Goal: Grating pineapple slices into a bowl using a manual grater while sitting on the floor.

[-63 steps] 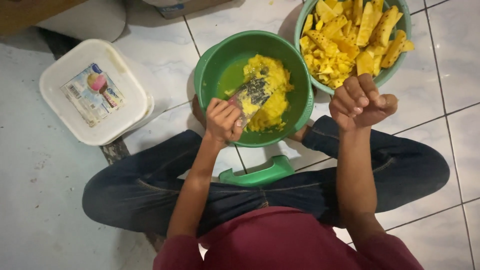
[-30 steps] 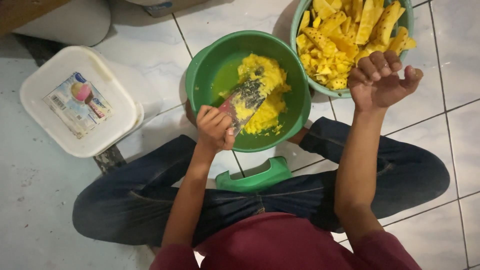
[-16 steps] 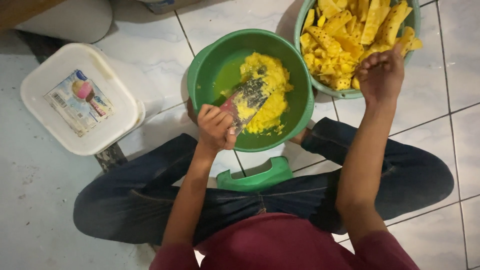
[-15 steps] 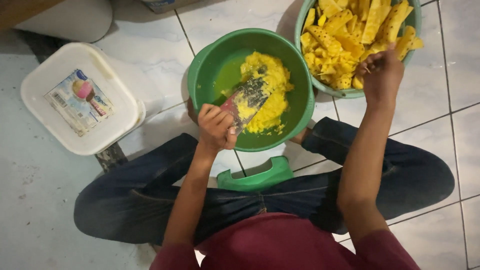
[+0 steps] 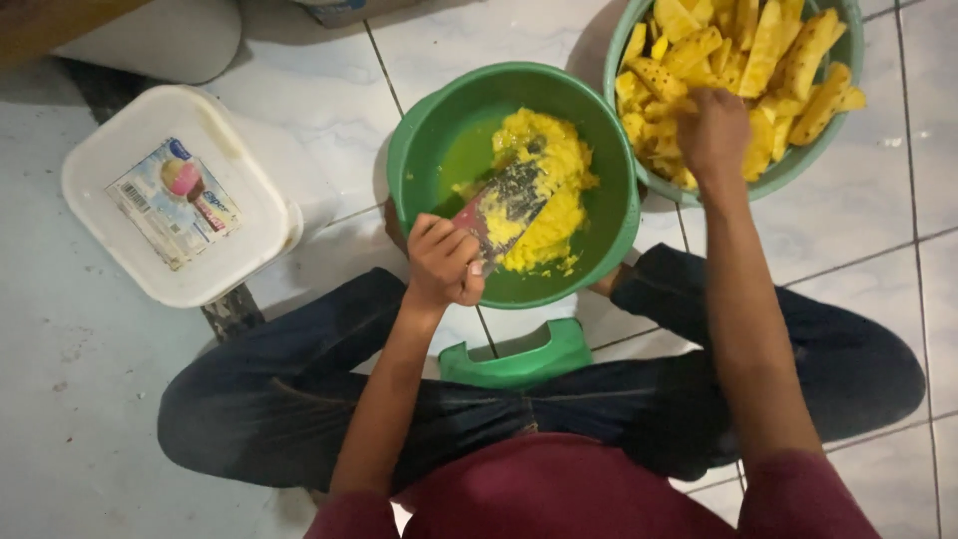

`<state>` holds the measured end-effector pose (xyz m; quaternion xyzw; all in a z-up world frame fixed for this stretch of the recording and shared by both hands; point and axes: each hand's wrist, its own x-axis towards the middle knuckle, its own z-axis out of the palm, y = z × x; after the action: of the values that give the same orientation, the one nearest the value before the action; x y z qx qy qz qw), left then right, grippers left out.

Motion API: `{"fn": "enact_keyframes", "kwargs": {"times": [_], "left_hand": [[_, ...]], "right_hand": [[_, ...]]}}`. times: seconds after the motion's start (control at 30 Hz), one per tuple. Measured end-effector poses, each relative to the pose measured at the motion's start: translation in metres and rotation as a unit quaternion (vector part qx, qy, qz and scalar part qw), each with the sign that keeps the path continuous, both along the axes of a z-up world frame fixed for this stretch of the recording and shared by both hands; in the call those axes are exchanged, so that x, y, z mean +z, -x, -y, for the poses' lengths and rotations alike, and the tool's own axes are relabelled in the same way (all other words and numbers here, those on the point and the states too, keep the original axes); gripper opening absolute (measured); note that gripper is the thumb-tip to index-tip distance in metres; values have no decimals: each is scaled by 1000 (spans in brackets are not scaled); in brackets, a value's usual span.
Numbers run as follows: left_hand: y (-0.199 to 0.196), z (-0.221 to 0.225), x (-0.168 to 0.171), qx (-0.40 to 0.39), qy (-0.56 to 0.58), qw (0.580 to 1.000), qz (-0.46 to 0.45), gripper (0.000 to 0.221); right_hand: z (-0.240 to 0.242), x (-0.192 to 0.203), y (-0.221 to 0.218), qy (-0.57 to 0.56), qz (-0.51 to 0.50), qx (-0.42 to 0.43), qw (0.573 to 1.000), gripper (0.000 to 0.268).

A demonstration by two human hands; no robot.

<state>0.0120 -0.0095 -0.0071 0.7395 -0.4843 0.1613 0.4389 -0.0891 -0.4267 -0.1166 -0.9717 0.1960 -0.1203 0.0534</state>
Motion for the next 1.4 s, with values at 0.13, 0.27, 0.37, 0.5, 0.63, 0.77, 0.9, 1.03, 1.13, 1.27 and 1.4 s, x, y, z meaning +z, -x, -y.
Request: {"fn": "enact_keyframes", "kwargs": {"times": [0.13, 0.27, 0.37, 0.5, 0.63, 0.77, 0.9, 1.03, 1.13, 1.27, 1.4], "left_hand": [[-1, -2, -2, 0, 0, 1000, -3, 12], [-3, 2, 3, 3, -1, 1000, 3, 14], [-2, 2, 1, 2, -8, 1000, 7, 13], [1, -3, 2, -3, -18, 1000, -6, 11], [-2, -2, 4, -1, -16, 1000, -6, 12], [-7, -4, 9, 10, 0, 999, -31, 7], [-17, -2, 4, 15, 30, 999, -18, 19], [-16, 0, -5, 44, 52, 996, 64, 42], [-9, -8, -11, 43, 70, 995, 64, 41], [-1, -9, -26, 43, 65, 993, 86, 40], [10, -10, -31, 28, 62, 993, 99, 33]], "right_hand": [[24, 44, 33, -117, 33, -47, 992, 18], [53, 47, 46, -136, -43, -82, 986, 27], [50, 32, 18, -119, -27, -66, 990, 35], [46, 10, -11, -92, -134, -44, 986, 49], [80, 3, 0, -84, -108, 3, 991, 42], [36, 98, 32, -557, 136, -177, 800, 34], [-2, 114, 51, -794, 228, -25, 563, 21], [-70, 65, 42, -708, 141, -216, 658, 15], [-150, 31, 20, -742, 115, -136, 647, 18], [-181, -6, 5, -646, 18, 4, 763, 23], [-170, -11, 5, -292, -151, 58, 943, 30]]}}
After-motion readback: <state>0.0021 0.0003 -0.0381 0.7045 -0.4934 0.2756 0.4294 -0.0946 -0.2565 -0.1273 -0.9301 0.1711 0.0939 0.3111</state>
